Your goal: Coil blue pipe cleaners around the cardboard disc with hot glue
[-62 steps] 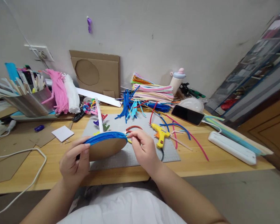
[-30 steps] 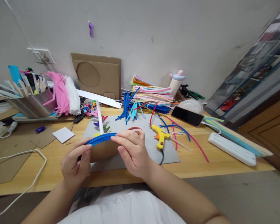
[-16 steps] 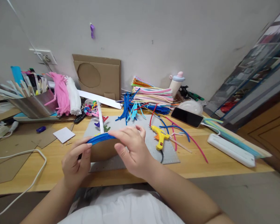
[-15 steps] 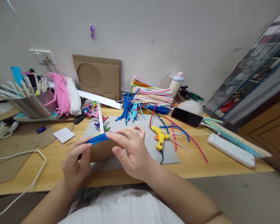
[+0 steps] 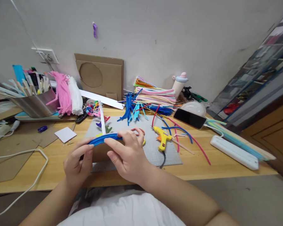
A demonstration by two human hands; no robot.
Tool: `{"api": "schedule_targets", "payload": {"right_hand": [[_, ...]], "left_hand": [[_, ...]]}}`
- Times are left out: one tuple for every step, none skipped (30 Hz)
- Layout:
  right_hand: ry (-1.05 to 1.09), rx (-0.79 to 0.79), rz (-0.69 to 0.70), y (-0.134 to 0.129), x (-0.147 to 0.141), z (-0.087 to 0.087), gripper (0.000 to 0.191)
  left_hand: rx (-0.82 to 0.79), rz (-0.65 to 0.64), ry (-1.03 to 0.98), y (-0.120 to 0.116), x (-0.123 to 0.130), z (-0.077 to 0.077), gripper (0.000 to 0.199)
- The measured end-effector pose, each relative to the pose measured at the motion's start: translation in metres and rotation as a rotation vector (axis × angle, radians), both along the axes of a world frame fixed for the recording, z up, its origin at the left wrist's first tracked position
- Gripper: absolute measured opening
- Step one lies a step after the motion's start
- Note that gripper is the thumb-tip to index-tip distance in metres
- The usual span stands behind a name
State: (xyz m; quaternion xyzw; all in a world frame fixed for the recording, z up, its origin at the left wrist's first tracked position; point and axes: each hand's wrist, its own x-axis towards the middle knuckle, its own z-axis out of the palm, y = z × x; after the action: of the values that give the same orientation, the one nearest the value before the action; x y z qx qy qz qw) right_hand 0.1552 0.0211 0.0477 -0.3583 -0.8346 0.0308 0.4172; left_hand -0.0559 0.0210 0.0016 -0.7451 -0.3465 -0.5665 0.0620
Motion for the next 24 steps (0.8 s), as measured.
{"api": "schedule_targets", "payload": {"right_hand": [[0.002, -0.001, -0.002, 0.0, 0.0, 0.0, 0.029], [0.005, -0.011, -0.002, 0.001, -0.001, 0.0, 0.028], [0.011, -0.027, 0.002, 0.001, 0.0, 0.0, 0.028], [0.021, -0.054, 0.011, 0.001, 0.0, 0.001, 0.028], [0.035, -0.087, 0.023, 0.002, 0.001, 0.002, 0.029], [0.052, -0.123, 0.038, 0.002, 0.001, 0.003, 0.029], [0.07, -0.157, 0.051, 0.002, 0.002, 0.004, 0.029], [0.085, -0.183, 0.06, 0.001, 0.003, 0.004, 0.03], [0.098, -0.199, 0.063, 0.0, 0.003, 0.005, 0.03], [0.103, -0.208, 0.063, -0.001, 0.003, 0.006, 0.03], [0.101, -0.21, 0.059, -0.002, 0.003, 0.006, 0.03], [0.093, -0.206, 0.052, -0.003, 0.003, 0.007, 0.03], [0.08, -0.196, 0.043, -0.004, 0.003, 0.007, 0.03], [0.064, -0.183, 0.032, -0.004, 0.003, 0.007, 0.029], [0.048, -0.168, 0.022, -0.005, 0.003, 0.008, 0.029], [0.035, -0.152, 0.014, -0.005, 0.003, 0.008, 0.029], [0.027, -0.139, 0.008, -0.004, 0.004, 0.007, 0.029], [0.026, -0.136, 0.009, -0.004, 0.004, 0.007, 0.029], [0.035, -0.144, 0.018, -0.003, 0.005, 0.006, 0.029], [0.057, -0.162, 0.034, -0.002, 0.005, 0.005, 0.03], [0.094, -0.185, 0.057, -0.001, 0.006, 0.004, 0.031], [0.145, -0.213, 0.084, -0.001, 0.007, 0.002, 0.032], [0.208, -0.24, 0.114, 0.0, 0.007, 0.001, 0.033], [0.275, -0.266, 0.143, 0.001, 0.008, -0.001, 0.034]], "left_hand": [[0.002, -0.001, 0.001, 0.0, 0.0, 0.0, 0.034], [0.004, -0.001, 0.003, 0.0, 0.0, -0.001, 0.035], [0.005, -0.001, 0.006, 0.0, -0.001, 0.0, 0.035], [0.007, -0.001, 0.01, 0.001, 0.0, 0.0, 0.036], [0.008, -0.002, 0.015, 0.001, 0.0, 0.0, 0.037], [0.011, -0.006, 0.022, 0.001, 0.0, 0.001, 0.039], [0.014, -0.011, 0.03, 0.002, 0.0, 0.002, 0.042], [0.018, -0.016, 0.04, 0.002, 0.001, 0.003, 0.045], [0.019, -0.021, 0.054, 0.002, 0.001, 0.003, 0.048], [0.016, -0.025, 0.07, 0.002, 0.001, 0.004, 0.05], [0.01, -0.028, 0.086, 0.001, 0.001, 0.005, 0.052], [-0.001, -0.026, 0.109, 0.001, 0.0, 0.006, 0.053], [-0.015, -0.017, 0.137, 0.0, -0.001, 0.007, 0.054], [-0.03, -0.004, 0.169, -0.001, -0.001, 0.008, 0.055], [-0.043, 0.012, 0.2, -0.001, -0.002, 0.009, 0.055], [-0.055, 0.027, 0.228, -0.002, -0.002, 0.01, 0.055], [-0.063, 0.039, 0.247, -0.002, -0.002, 0.011, 0.055], [-0.069, 0.043, 0.256, -0.003, -0.002, 0.011, 0.055], [-0.072, 0.04, 0.253, -0.003, -0.002, 0.012, 0.054], [-0.072, 0.035, 0.245, -0.003, -0.001, 0.012, 0.052], [-0.072, 0.029, 0.233, -0.003, -0.001, 0.012, 0.051], [-0.071, 0.022, 0.219, -0.003, 0.0, 0.012, 0.049], [-0.068, 0.016, 0.202, -0.002, 0.0, 0.013, 0.047], [-0.068, 0.01, 0.188, -0.002, 0.001, 0.013, 0.046]]}}
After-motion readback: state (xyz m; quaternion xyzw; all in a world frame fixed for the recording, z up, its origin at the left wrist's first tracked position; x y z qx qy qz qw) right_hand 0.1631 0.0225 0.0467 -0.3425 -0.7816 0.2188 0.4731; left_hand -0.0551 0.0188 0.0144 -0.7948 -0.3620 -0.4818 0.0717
